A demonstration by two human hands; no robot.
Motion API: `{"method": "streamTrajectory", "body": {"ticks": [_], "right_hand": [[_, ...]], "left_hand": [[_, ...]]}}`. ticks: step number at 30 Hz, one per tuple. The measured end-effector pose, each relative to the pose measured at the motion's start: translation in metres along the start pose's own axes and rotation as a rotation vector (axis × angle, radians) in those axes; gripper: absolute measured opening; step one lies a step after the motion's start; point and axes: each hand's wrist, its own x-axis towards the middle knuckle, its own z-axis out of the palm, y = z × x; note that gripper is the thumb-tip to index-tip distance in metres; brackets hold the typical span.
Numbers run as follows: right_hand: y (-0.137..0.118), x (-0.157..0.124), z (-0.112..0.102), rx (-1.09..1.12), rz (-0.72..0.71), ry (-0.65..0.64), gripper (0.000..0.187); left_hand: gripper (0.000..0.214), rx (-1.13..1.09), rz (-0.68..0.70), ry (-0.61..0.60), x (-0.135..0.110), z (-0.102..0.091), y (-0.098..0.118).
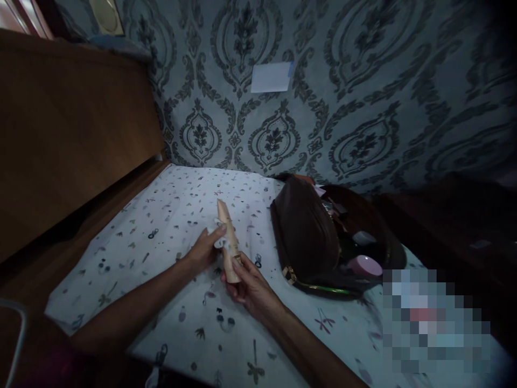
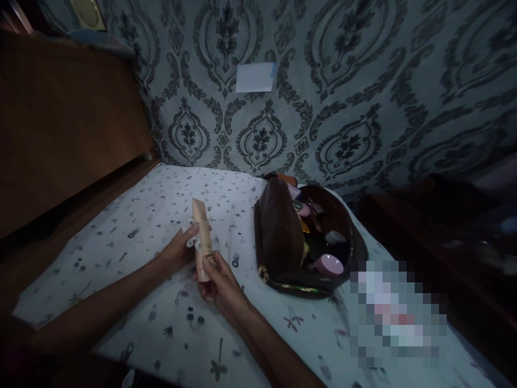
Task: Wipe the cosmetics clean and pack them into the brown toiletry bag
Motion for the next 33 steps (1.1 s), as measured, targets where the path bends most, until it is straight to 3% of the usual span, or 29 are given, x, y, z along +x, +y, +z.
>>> {"method": "streamTrajectory", "body": {"ticks": [4,8,12,17,21,28,33], "right_hand": [[-0.004,-0.002,-0.001,0.016,0.085,-0.08,0.054],[-0.005,-0.005,0.002,0.081,0.207,-0.093,0.057],[0.001,-0.005,0.004,0.026,0.095,-0.053,0.057],[0.009,-0.002,0.004,0.017,-0.016,0.0,0.05],[0.008,0.0,0.004,0.05,-0.022,0.025,0.053],[0.0,0.007,-0.006,0.166,-0.063,0.165,0.044],[-0.006,0.009,-0.015,0.221,-0.011,0.229,0.041]], "left_hand": [[0.054,-0.108,0.061,0.114,0.009,-0.005,0.017],[0.045,-0.137,0.171,0.309,0.016,-0.008,0.024],[0.045,-0.134,0.237,0.388,0.021,-0.01,0.019],[0.045,-0.116,0.265,0.382,0.022,-0.013,0.018],[0.049,-0.058,0.188,0.25,0.015,-0.008,0.012],[0.045,0.187,-0.132,-0.252,-0.008,0.001,0.002],[0.064,0.214,-0.118,-0.262,-0.008,0.0,0.0]]}}
